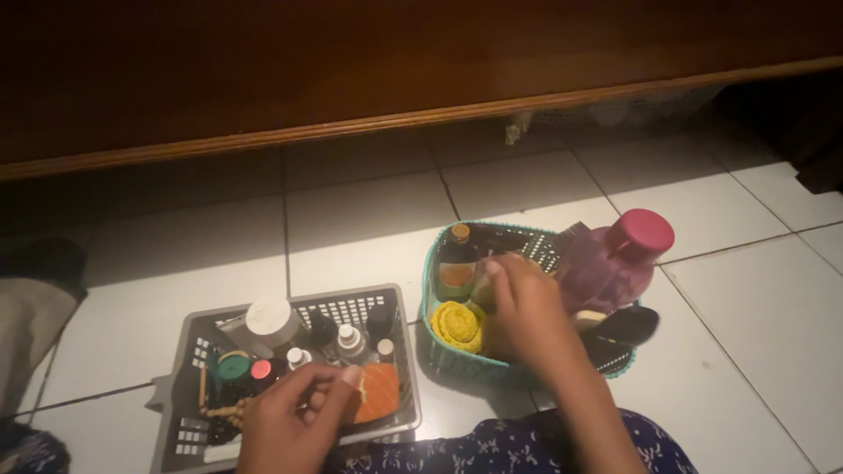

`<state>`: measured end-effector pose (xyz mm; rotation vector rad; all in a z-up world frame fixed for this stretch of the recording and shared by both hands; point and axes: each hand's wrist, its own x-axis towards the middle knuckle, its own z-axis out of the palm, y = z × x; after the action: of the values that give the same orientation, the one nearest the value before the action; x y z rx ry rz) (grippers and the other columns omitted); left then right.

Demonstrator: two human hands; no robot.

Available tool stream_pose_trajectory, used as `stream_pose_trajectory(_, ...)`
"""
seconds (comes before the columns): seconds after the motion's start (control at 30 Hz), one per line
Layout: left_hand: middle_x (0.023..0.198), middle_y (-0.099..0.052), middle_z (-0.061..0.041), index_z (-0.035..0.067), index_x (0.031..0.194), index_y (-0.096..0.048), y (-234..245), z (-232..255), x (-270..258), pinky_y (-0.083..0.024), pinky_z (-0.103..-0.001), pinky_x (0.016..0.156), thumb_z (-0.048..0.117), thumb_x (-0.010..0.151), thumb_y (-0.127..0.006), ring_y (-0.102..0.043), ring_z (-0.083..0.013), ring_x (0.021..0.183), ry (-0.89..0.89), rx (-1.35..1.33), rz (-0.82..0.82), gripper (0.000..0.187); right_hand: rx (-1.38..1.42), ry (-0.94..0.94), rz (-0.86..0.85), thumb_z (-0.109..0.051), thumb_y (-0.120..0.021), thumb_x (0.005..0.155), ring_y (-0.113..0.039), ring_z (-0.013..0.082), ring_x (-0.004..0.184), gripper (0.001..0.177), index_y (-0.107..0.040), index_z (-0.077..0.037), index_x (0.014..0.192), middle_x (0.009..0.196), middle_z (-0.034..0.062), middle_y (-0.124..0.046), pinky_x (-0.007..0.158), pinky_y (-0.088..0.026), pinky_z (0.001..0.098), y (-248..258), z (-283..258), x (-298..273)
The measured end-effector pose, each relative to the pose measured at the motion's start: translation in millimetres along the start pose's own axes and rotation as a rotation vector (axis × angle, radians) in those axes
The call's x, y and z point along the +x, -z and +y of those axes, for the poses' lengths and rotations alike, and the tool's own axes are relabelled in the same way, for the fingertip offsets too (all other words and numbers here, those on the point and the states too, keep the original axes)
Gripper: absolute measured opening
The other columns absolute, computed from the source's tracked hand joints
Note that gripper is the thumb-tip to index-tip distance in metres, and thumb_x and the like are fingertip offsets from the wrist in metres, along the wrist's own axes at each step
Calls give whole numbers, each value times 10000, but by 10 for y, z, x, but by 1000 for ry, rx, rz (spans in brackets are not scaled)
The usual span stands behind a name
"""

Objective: Organizing various toiletries and personal items between two storage baskets on the floor.

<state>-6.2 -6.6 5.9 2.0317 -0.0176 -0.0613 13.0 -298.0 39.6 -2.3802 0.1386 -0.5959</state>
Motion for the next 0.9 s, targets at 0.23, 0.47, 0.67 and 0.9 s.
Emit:
stream_pose_trajectory(0.23, 630, -716, -68, -8, 878, -779, 169, -185, 72, -446, -277, 437, 196, 866, -724, -577, -111, 492, 118, -478, 59, 211, 172, 58, 147, -214, -443, 1048, -680, 337, 1101, 359, -663, -14, 1250, 1172, 198, -698, 963, -500, 418, -17, -481, -467)
stream_pose_trajectory(0.47, 785, -720, -82, 5, 935, -750, 918, -179, 150, -460, -305, 578, 215, 961, -694, -587, -152, 667, -194, -34, 402, 219, 42, 208, 105, -193, -448, 1042, -533, 324, 1258, 403, -578, -35, 1389, 1314, 178, -621, 1089, -359, 455, -167, -701, -836)
stream_pose_trajectory(0.67, 1143, -644, -158, 10, 1207, -652, 1009, -536, 350, -466, -387, 886, 225, 993, -616, -591, -277, 1036, -386, 250, 506, 306, -73, 312, 68, -184, -591, 932, -531, 337, 1237, 421, -611, -61, 1333, 1265, 154, -617, 1069, -366, 456, -435, -883, -899)
stream_pose_trajectory(0.9, 1131, -665, -129, 27, 1228, -627, 941, -711, 441, -525, -368, 877, 268, 964, -604, -661, -239, 1025, -112, -94, 404, 358, -222, 516, 136, -125, -658, 839, -557, 348, 1218, 341, -685, -112, 1179, 1200, 116, -644, 1070, -424, 477, -548, -810, -903)
